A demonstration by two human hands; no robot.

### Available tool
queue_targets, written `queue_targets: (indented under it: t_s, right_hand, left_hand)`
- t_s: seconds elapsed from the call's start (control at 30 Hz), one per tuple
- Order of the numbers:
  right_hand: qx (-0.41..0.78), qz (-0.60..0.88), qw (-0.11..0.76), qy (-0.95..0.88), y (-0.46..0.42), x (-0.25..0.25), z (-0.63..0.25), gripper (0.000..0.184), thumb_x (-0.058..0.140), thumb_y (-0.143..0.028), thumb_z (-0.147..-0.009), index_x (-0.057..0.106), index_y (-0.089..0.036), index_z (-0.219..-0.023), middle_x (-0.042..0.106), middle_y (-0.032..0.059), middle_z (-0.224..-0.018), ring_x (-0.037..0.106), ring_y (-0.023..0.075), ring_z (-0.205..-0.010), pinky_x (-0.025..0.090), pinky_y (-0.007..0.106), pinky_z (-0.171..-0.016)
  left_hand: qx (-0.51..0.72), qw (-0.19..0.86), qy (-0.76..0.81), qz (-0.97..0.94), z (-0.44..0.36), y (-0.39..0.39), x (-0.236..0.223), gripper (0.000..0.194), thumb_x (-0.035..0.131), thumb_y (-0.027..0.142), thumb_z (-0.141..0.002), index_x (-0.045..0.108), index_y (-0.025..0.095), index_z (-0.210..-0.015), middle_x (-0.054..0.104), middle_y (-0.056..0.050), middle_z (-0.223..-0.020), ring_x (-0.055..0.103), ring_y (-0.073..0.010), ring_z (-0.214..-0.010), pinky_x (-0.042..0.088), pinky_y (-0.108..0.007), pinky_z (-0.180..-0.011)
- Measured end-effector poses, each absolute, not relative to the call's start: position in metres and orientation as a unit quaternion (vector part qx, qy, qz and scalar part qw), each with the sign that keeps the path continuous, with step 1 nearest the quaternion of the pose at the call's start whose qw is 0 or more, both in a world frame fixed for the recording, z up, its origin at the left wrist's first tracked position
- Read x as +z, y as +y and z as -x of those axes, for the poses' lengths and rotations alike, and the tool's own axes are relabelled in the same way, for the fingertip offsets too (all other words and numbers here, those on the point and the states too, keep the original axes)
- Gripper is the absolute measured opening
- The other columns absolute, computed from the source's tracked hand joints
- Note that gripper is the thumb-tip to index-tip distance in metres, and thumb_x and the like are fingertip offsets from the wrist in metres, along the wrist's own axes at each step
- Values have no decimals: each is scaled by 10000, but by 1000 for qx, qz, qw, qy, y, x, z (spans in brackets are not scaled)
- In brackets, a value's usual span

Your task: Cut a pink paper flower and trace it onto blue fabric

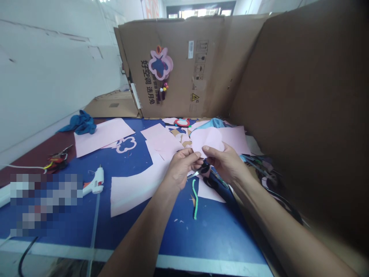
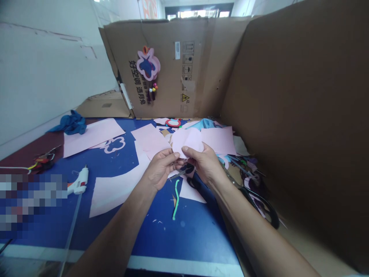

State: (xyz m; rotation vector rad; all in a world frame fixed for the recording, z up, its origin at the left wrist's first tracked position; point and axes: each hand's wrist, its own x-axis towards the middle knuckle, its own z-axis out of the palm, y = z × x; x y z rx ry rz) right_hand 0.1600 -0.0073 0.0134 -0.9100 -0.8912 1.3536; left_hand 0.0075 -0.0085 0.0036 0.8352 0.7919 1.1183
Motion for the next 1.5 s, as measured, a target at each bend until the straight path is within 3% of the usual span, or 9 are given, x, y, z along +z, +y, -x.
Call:
queue_targets:
  t_s: [0.17, 0.37, 0.53, 0.6, 0.7, 0.9, 1.2, 1.4, 1.5]
  right_hand:
    - [463, 482, 511, -540, -2, 16, -180, 416, 848, -520, -804, 715, -211, -1049, 764, 21, -841, 677, 201, -740, 494, 312, -661]
    - [226, 561, 214, -767, -5, 20, -210, 97, 716, -299, -870, 787, -250, -916, 777, 12, -813, 667, 207, -715, 434, 309, -636]
    - [121, 497, 78, -855, -17, 21, -200, 375, 693, -190, -875, 792, -316, -1215, 791, 44, -1206, 725, 268, -1044, 478, 311, -768]
    - [94, 473, 43, -875, -18, 18, -195, 507, 661, -139, -866, 755, -321, -1330, 768, 63, -1262, 714, 279, -1101, 482, 318, -798]
    - [52, 478, 3, -877, -17, 10, -192, 536, 642, -138, -872, 748, -302, -1371, 753, 100, -1287, 686, 316, -1167, 489, 359, -854]
    - [2, 501, -28, -865, -13, 5, -187, 535, 631, -175, -876, 765, -323, -1373, 758, 111, -1322, 638, 384, -1253, 459, 483, -982]
    - [-7, 503, -3, -864, -11, 5, -190, 559, 631, -139, -800, 776, -285, -1320, 779, 112, -1303, 656, 366, -1213, 457, 461, -966]
    - [67, 486, 47, -870, -10, 9, -200, 474, 660, -200, -805, 783, -304, -1251, 790, 83, -1257, 679, 333, -1134, 486, 420, -938]
    - [88, 489, 61, -866, -11, 9, -204, 462, 660, -218, -803, 788, -315, -1236, 787, 79, -1245, 656, 351, -1174, 480, 455, -973]
  left_hand:
    - [566, 666, 359, -326, 4, 1, 8, 164, 820, 204, -792, 667, 151, -768, 721, -48, -730, 682, -131, -668, 523, -251, -699]
    - [649, 624, 380, -213, 28, 19, 7, 165, 751, 121, -826, 600, 176, -792, 721, -37, -757, 676, -127, -650, 520, -230, -646]
    - [652, 625, 392, -173, 32, 23, 6, 97, 692, 118, -885, 629, 163, -827, 714, -41, -747, 668, -119, -635, 542, -224, -645]
    - [652, 626, 392, -170, 32, 23, 5, 108, 693, 116, -885, 622, 165, -821, 715, -39, -746, 663, -115, -627, 545, -220, -642]
    - [649, 630, 395, -161, 31, 24, 3, 119, 700, 112, -881, 616, 165, -817, 717, -40, -750, 664, -114, -619, 542, -217, -631]
    - [641, 637, 400, -153, 30, 23, 1, 108, 688, 101, -896, 629, 156, -824, 714, -42, -739, 672, -118, -615, 548, -226, -637]
    - [670, 615, 380, -168, 40, 25, 0, 163, 748, 125, -828, 593, 175, -843, 736, -38, -757, 703, -134, -650, 561, -253, -707]
    - [685, 600, 371, -185, 47, 27, -2, 197, 752, 163, -844, 556, 182, -854, 773, -59, -824, 682, -107, -603, 496, -199, -593]
    - [678, 609, 368, -185, 44, 27, -6, 266, 789, 188, -827, 524, 197, -851, 779, -63, -832, 701, -128, -608, 520, -217, -609]
